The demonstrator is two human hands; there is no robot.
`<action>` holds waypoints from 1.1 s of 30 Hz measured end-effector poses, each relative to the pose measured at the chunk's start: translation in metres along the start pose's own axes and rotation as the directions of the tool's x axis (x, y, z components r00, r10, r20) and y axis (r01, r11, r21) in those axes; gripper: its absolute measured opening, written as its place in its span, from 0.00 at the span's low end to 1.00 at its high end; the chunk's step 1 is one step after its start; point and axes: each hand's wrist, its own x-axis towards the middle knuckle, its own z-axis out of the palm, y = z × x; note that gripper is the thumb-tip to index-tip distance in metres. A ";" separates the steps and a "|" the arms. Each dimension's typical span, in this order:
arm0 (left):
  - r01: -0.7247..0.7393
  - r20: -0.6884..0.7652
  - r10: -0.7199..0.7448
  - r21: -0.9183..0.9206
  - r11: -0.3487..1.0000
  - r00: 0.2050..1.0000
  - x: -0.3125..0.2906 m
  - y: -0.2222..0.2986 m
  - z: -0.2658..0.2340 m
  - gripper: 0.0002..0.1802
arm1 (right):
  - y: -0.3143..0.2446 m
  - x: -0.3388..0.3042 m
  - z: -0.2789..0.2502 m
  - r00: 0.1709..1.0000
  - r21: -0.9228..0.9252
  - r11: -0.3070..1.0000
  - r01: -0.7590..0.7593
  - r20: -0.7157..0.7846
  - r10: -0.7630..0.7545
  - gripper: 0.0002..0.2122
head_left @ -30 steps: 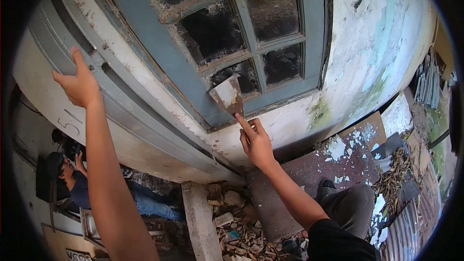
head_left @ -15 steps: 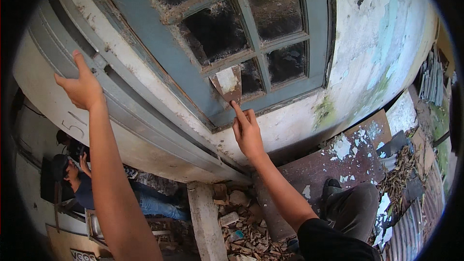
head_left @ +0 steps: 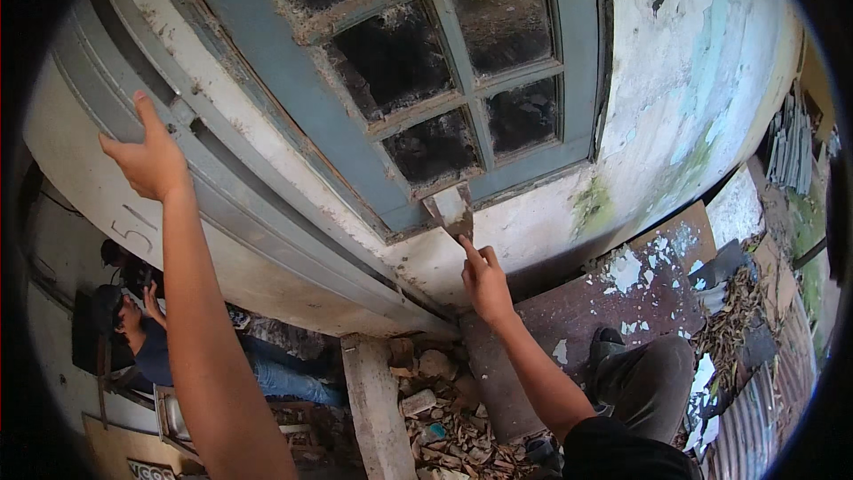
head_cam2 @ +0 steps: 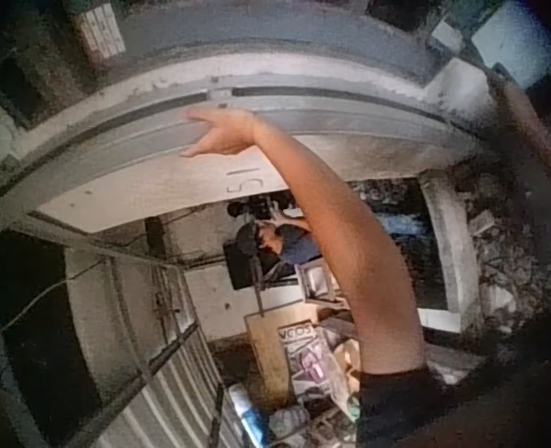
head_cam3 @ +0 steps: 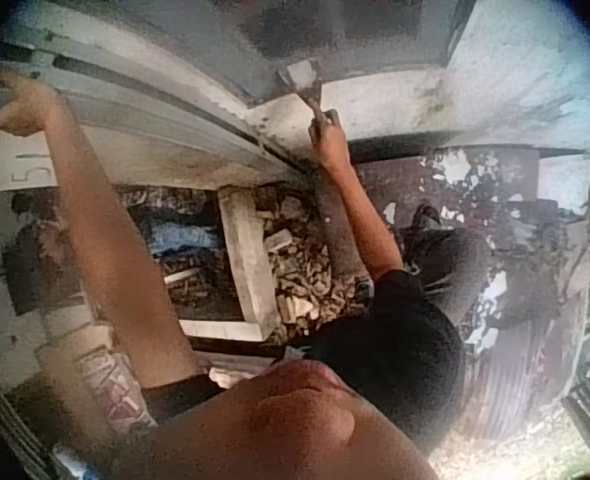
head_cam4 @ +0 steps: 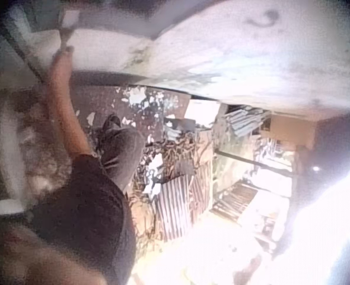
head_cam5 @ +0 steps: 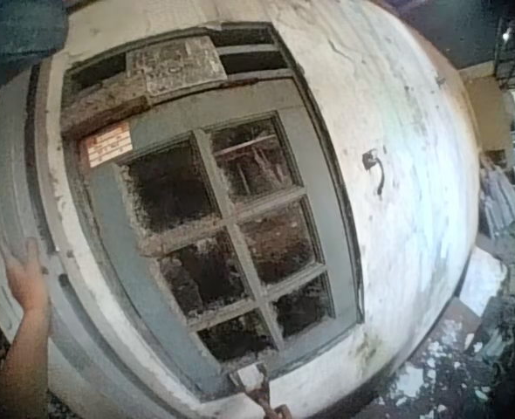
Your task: The person scrapes peeling paint and debris from a wall and a window frame with a putty knife.
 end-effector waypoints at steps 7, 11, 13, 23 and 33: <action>-0.012 -0.008 0.012 -0.006 1.000 1.000 0.001 -0.004 0.003 0.55 | -0.008 -0.009 -0.023 0.998 0.061 0.998 -0.033 0.051 0.030 0.26; 0.017 0.003 -0.017 0.035 0.999 1.000 0.001 -0.002 0.001 0.55 | -0.021 0.002 -0.014 0.997 0.126 0.991 0.033 0.069 -0.042 0.25; 0.004 -0.002 -0.004 0.005 1.000 1.000 0.000 0.000 0.000 0.55 | -0.026 0.010 -0.006 0.995 0.111 0.993 0.035 0.093 -0.045 0.26; 0.004 0.004 -0.004 0.016 1.000 1.000 -0.001 0.001 -0.001 0.55 | -0.042 0.025 0.008 0.986 -0.054 0.995 -0.086 0.136 0.093 0.25; -0.017 -0.019 0.017 0.010 1.000 1.000 0.001 -0.002 0.001 0.56 | -0.035 0.012 -0.003 0.983 -0.023 1.000 0.002 0.184 0.003 0.26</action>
